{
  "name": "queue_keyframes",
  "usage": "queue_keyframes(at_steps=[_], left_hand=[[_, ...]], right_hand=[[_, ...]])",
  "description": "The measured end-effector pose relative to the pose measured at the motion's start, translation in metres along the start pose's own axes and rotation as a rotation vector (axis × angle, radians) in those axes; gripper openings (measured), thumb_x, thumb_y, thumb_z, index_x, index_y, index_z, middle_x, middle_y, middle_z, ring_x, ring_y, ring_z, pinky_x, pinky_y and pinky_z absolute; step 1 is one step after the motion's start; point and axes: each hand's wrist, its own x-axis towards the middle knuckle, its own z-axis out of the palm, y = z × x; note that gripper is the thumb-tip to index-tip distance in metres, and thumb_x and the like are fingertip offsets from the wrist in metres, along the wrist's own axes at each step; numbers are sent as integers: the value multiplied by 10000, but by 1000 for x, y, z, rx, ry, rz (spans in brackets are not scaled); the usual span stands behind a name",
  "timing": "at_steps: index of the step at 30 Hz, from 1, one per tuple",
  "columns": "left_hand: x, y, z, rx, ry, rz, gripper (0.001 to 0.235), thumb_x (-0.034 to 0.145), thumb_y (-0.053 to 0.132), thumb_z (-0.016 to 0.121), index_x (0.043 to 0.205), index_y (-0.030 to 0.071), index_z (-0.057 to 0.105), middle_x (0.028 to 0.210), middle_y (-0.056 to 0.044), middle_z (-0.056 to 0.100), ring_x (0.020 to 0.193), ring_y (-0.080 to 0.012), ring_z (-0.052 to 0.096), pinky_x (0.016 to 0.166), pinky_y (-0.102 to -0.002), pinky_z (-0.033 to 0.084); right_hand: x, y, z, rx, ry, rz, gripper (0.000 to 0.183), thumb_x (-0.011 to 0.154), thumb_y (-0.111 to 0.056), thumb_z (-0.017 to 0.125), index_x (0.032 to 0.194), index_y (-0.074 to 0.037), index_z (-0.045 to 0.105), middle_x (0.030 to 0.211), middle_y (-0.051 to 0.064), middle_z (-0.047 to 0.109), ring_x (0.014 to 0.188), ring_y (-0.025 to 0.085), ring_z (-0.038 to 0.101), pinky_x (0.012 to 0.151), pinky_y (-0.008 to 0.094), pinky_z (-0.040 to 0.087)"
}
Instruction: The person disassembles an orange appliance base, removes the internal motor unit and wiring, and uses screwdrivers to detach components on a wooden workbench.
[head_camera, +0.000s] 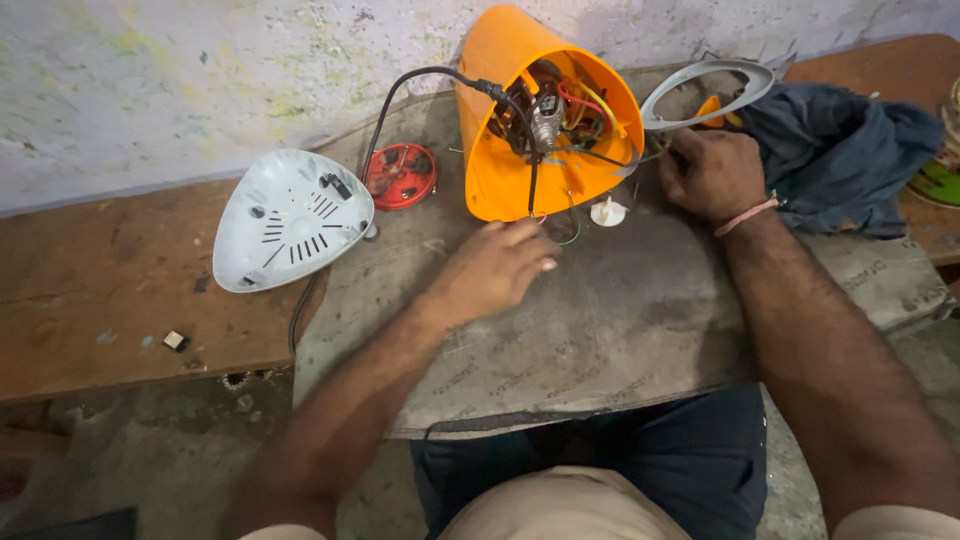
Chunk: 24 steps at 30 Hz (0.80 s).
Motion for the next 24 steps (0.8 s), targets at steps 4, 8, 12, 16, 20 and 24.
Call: queue_keyframes(at_steps=[4,8,12,16,20,24], left_hand=[[10,2,0,130,-76,63,246,927,165,665,1148,62,695,1371,-128,627,1035,-337,668,868,-474,526],[15,-5,4,214,-207,48,321,804,79,644,1123,69,679,1222,-122,652,1023,-353,669,860,-490,527],[18,-6,4,217,-295,-16,384,741,83,666,1124,48,661,1051,-132,648,1019,-364,662,853,-487,530],[20,1,2,165,-228,-37,224,809,69,677,1029,29,657,1016,-137,635,987,-356,666,832,-476,534],[19,12,-8,14,98,-35,121,872,61,693,991,39,699,987,-148,639,915,-349,661,789,-452,532],[23,17,-23,-113,394,-58,144,920,57,701,1060,37,728,924,-121,687,904,-299,670,800,-397,535]], right_hand=[[-1,1,0,13,-18,6,168,925,-207,724,836,-89,645,774,122,650,735,350,668,680,463,532],[0,0,-1,12,-7,-4,175,928,-207,726,836,-85,641,769,121,647,738,349,668,692,458,538],[0,-2,-3,65,-12,2,159,934,-198,721,849,-84,649,772,123,646,735,349,665,688,455,532],[-1,-2,-4,58,-31,19,179,938,-191,714,827,-81,627,766,122,640,739,350,665,697,460,533],[0,0,-1,30,-11,2,156,935,-207,718,861,-88,651,779,126,648,739,353,665,689,464,531],[-2,2,1,-15,-25,2,211,944,-229,731,825,-83,636,767,125,646,742,350,670,689,463,534]])
